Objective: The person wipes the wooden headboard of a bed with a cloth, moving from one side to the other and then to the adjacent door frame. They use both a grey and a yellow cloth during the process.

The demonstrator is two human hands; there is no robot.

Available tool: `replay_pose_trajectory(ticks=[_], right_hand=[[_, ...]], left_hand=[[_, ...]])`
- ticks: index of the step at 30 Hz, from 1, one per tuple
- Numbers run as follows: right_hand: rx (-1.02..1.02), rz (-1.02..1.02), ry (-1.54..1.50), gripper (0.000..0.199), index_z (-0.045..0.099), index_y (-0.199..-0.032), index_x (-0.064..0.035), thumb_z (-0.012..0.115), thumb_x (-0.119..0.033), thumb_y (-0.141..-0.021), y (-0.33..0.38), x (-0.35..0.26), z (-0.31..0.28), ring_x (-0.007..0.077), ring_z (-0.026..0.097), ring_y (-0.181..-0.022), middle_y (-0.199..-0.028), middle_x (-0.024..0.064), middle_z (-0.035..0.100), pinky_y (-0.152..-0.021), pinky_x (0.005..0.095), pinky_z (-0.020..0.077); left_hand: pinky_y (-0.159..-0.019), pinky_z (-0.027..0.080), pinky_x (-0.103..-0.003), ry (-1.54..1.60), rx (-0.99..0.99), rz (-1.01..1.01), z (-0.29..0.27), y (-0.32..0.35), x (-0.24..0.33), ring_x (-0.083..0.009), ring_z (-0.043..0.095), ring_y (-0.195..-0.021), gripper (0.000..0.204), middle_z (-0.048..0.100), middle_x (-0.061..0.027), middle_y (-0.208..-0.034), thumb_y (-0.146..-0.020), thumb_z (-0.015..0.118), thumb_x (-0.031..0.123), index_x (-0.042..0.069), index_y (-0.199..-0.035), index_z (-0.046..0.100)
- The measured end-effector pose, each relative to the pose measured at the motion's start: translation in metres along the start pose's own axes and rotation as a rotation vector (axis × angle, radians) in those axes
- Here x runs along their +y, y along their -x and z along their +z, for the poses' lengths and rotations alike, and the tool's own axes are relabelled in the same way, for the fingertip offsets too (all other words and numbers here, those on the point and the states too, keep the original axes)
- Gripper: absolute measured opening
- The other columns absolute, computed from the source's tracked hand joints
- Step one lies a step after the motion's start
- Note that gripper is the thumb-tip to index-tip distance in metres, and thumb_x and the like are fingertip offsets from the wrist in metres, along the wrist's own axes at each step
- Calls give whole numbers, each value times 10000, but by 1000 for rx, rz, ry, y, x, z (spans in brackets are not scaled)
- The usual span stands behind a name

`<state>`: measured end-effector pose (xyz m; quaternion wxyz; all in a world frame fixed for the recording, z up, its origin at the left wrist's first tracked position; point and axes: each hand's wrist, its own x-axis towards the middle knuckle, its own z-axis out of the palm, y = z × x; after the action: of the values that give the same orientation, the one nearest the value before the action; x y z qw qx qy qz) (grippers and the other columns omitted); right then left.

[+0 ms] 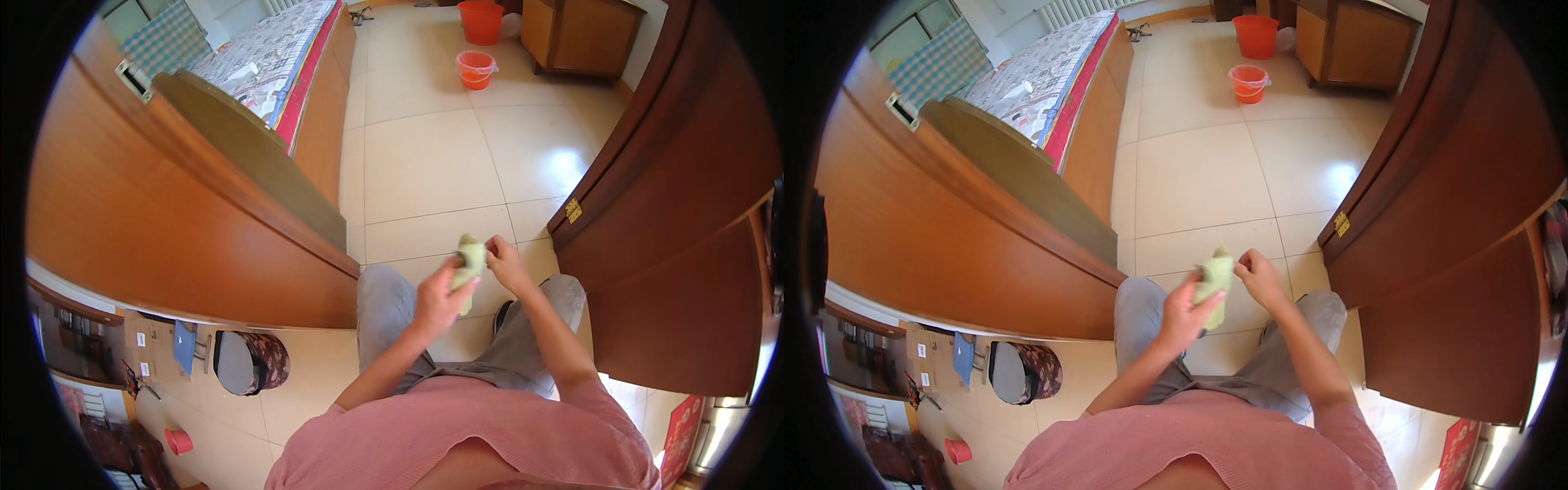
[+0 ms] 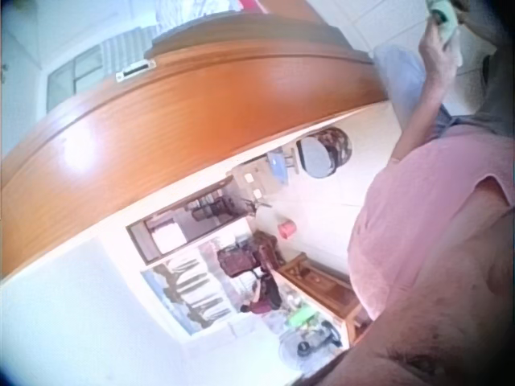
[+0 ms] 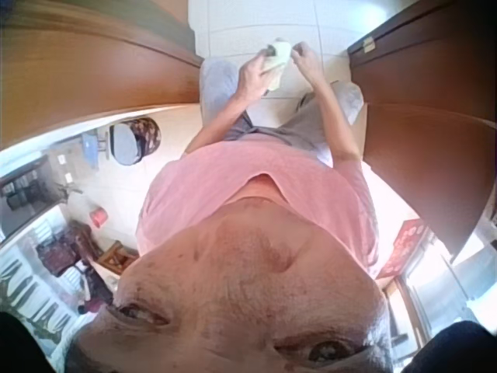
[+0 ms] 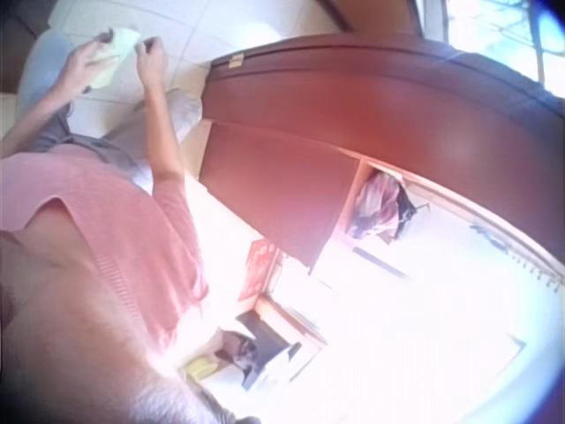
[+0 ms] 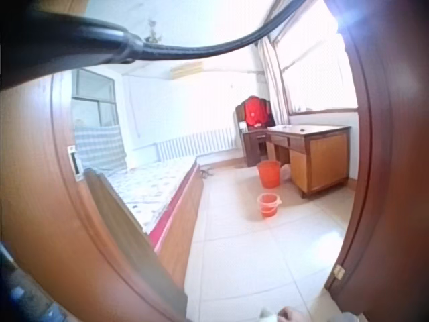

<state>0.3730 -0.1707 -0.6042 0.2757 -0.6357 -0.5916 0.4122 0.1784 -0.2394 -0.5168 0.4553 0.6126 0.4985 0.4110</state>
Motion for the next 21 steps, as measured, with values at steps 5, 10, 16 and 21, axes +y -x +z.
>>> replay_pose_trajectory(ticks=[5,10,16,21], right_hand=[[-448,454,-1312,731,584,-1331,-57,480,-675,-956,90,-32,18,279,655,-1089,-1205,155,663,-923,415,547],[-469,412,-1438,532,610,-1279,-67,569,-500,-973,118,-14,66,284,660,-1051,-1191,144,672,-914,416,546],[-539,556,-1260,467,614,-1259,-52,602,-384,-931,119,-95,92,268,668,-1015,-1164,126,686,-895,413,546],[-316,82,-1066,390,594,-1259,-36,613,-283,-958,76,-204,105,171,640,-943,-1078,65,660,-831,335,524]], left_hand=[[-689,498,-383,-603,-75,519,13,54,7,-268,671,-842,439,683,-98,-966,-820,769,216,106,-1224,638],[-713,487,-392,-463,-157,552,-40,87,9,-275,662,-848,428,679,-96,-961,-875,725,231,97,-1269,627],[-768,498,-446,-885,284,186,-133,126,-70,-321,627,-919,405,630,-117,-1022,-861,741,262,103,-1206,600],[-716,496,-494,-835,80,-150,-158,143,-124,-379,620,-950,256,627,-164,-1059,-880,699,267,74,-970,557]])
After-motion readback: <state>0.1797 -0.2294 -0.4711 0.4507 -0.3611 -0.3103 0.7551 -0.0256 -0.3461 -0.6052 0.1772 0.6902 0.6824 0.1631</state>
